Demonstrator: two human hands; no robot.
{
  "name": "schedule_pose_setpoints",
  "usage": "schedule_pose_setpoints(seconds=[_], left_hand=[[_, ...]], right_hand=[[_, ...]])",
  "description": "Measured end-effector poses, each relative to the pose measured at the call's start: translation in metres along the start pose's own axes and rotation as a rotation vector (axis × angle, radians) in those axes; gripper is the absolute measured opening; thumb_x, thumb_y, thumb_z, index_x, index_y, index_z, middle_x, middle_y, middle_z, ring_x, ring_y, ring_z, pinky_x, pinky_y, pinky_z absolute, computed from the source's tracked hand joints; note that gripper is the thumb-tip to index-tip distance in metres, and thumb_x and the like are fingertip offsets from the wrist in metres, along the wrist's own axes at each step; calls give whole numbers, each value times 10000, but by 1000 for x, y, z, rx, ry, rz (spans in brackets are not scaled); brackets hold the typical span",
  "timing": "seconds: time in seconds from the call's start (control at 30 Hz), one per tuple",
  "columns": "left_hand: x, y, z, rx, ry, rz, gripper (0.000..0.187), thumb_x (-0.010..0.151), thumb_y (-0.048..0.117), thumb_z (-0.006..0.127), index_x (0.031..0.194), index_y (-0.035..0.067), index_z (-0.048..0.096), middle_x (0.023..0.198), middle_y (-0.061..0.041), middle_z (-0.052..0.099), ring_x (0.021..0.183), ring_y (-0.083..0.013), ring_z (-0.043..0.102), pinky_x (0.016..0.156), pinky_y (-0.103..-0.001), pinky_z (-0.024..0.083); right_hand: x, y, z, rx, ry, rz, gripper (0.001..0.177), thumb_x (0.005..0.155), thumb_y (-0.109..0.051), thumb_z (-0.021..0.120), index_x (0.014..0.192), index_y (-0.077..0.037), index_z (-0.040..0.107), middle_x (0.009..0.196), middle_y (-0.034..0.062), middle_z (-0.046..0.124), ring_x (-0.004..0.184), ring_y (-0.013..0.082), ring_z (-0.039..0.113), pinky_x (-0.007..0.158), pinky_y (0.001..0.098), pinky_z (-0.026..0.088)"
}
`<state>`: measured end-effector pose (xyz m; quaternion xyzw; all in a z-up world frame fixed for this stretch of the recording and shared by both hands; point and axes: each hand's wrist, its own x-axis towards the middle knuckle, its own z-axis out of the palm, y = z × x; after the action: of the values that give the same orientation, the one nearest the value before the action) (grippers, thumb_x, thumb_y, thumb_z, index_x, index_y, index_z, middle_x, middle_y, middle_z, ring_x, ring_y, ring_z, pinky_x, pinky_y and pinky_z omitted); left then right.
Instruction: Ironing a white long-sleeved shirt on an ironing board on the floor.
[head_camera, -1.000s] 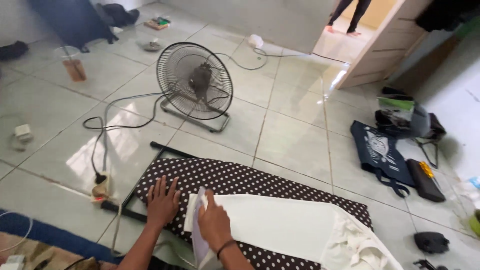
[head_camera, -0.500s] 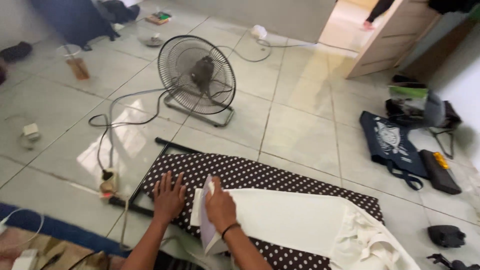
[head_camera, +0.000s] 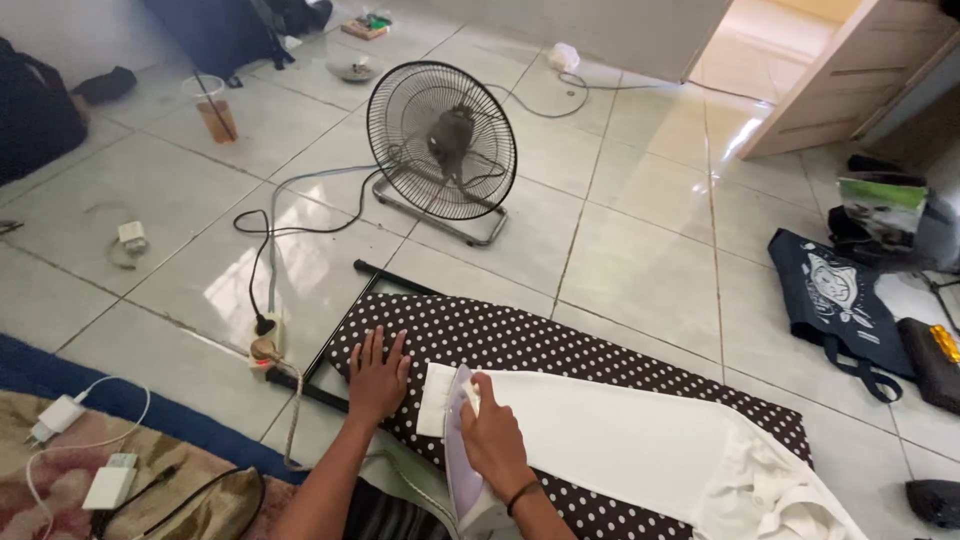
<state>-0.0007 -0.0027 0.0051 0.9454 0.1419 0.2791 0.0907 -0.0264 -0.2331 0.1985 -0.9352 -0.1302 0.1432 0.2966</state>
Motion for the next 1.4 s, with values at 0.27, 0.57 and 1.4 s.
schedule_pose_setpoints(seconds=[0.27,0.57,1.4], left_hand=[[-1,-2,4,-8,-5,-7,544,1014,419,452,1532,251,451,1610,-164,347,1486,-325,310,1202,-511,201],[0,0,-1,-27,42,12,536,1023,410,464,1530,236,462,1613,-170,360,1487,-323,325,1212,-509,210],[0,0,1,-16,-9,-4,540,1031,422,422,1539,240,450,1616,-174,347,1502,-327,300,1213,-522,194]], right_hand=[[57,-16,29,94,25,-71,417,984,-338,507,1379,-225,434,753,263,703,747,496,696,713,597,524],[39,-23,29,44,108,-169,427,972,-307,532,1377,-215,433,820,279,698,754,528,673,700,617,513],[3,-12,16,-113,29,-28,459,1015,-342,485,1456,-247,402,789,259,704,754,464,703,686,558,565]])
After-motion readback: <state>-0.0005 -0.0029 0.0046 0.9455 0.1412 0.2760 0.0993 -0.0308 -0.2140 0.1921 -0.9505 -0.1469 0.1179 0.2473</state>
